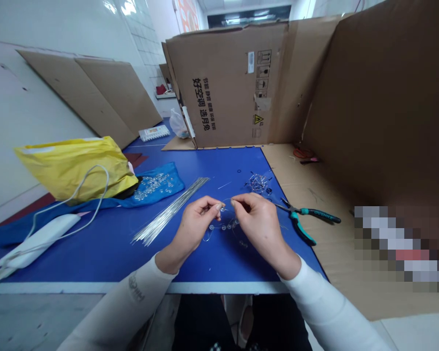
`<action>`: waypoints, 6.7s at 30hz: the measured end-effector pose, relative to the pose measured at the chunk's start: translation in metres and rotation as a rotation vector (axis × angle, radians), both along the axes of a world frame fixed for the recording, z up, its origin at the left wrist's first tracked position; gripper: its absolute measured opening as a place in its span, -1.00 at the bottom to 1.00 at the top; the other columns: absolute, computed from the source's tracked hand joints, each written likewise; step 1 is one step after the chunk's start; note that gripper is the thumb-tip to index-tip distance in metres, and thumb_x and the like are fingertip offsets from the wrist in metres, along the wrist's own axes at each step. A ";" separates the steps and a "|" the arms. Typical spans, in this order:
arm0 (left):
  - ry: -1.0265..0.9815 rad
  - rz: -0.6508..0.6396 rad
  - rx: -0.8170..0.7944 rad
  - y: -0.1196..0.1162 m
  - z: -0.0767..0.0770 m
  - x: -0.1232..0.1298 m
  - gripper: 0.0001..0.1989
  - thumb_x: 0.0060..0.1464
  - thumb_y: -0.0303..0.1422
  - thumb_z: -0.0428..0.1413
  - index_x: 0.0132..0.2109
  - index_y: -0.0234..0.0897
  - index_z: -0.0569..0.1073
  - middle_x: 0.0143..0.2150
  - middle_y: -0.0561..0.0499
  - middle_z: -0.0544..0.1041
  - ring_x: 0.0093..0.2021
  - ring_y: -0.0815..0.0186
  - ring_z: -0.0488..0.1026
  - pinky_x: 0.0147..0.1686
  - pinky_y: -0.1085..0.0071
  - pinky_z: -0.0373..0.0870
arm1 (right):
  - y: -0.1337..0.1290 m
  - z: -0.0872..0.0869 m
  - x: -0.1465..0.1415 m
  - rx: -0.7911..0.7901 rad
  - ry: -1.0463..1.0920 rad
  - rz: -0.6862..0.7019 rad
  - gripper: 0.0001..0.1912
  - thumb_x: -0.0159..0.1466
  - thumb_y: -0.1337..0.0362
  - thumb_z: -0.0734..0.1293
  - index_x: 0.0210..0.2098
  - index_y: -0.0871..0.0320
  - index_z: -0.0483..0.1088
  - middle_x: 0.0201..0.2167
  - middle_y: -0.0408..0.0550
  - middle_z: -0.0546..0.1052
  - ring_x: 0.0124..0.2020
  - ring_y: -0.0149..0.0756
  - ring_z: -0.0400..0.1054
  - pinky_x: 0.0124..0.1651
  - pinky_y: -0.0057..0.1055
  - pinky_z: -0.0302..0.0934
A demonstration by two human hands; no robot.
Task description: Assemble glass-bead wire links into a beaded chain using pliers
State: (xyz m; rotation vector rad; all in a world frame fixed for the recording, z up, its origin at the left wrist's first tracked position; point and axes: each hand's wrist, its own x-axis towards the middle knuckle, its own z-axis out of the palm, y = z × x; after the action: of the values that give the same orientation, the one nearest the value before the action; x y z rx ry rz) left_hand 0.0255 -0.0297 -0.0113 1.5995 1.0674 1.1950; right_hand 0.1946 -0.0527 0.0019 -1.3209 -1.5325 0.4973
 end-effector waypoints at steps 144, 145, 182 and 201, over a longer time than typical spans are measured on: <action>-0.295 -0.127 -0.227 0.001 -0.003 0.004 -0.78 0.19 -0.30 0.13 -0.39 -0.27 0.34 -0.51 0.11 0.40 -0.45 0.44 0.29 -0.34 0.45 0.24 | 0.014 -0.014 -0.009 0.174 0.039 0.218 -0.85 0.33 0.34 0.32 -0.38 0.10 0.47 -0.39 -0.14 0.53 -0.33 -0.32 0.39 -0.20 -0.37 0.22; -0.304 -0.138 -0.241 0.001 -0.003 0.003 -0.79 0.18 -0.30 0.13 -0.39 -0.27 0.35 -0.51 0.11 0.39 -0.45 0.44 0.29 -0.33 0.44 0.26 | 0.014 -0.014 -0.009 0.148 0.047 0.212 -0.86 0.32 0.34 0.32 -0.37 0.10 0.47 -0.40 -0.15 0.54 -0.35 -0.33 0.38 -0.22 -0.38 0.22; -0.399 -0.228 -0.380 0.003 0.003 -0.001 -0.83 0.20 -0.32 0.11 -0.35 -0.28 0.38 -0.49 0.07 0.43 -0.45 0.41 0.32 -0.34 0.44 0.20 | 0.018 -0.011 -0.003 -0.135 0.362 0.254 -0.81 0.20 0.11 0.42 -0.36 0.09 0.59 -0.36 -0.06 0.65 -0.31 -0.25 0.48 -0.16 -0.26 0.35; -0.342 -0.196 -0.336 0.002 0.007 -0.001 -0.83 0.18 -0.29 0.11 -0.35 -0.26 0.38 -0.49 0.08 0.40 -0.44 0.39 0.30 -0.35 0.42 0.19 | 0.020 -0.013 0.000 -0.180 0.354 0.311 -0.82 0.13 0.13 0.45 -0.39 0.11 0.56 -0.44 -0.10 0.61 -0.40 -0.31 0.44 -0.28 -0.33 0.34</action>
State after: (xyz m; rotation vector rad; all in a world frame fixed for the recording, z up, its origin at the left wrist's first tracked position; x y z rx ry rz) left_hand 0.0249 -0.0272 -0.0041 1.1614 0.8177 1.0466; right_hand 0.1942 -0.0325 -0.0110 -1.0579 -1.4200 1.0298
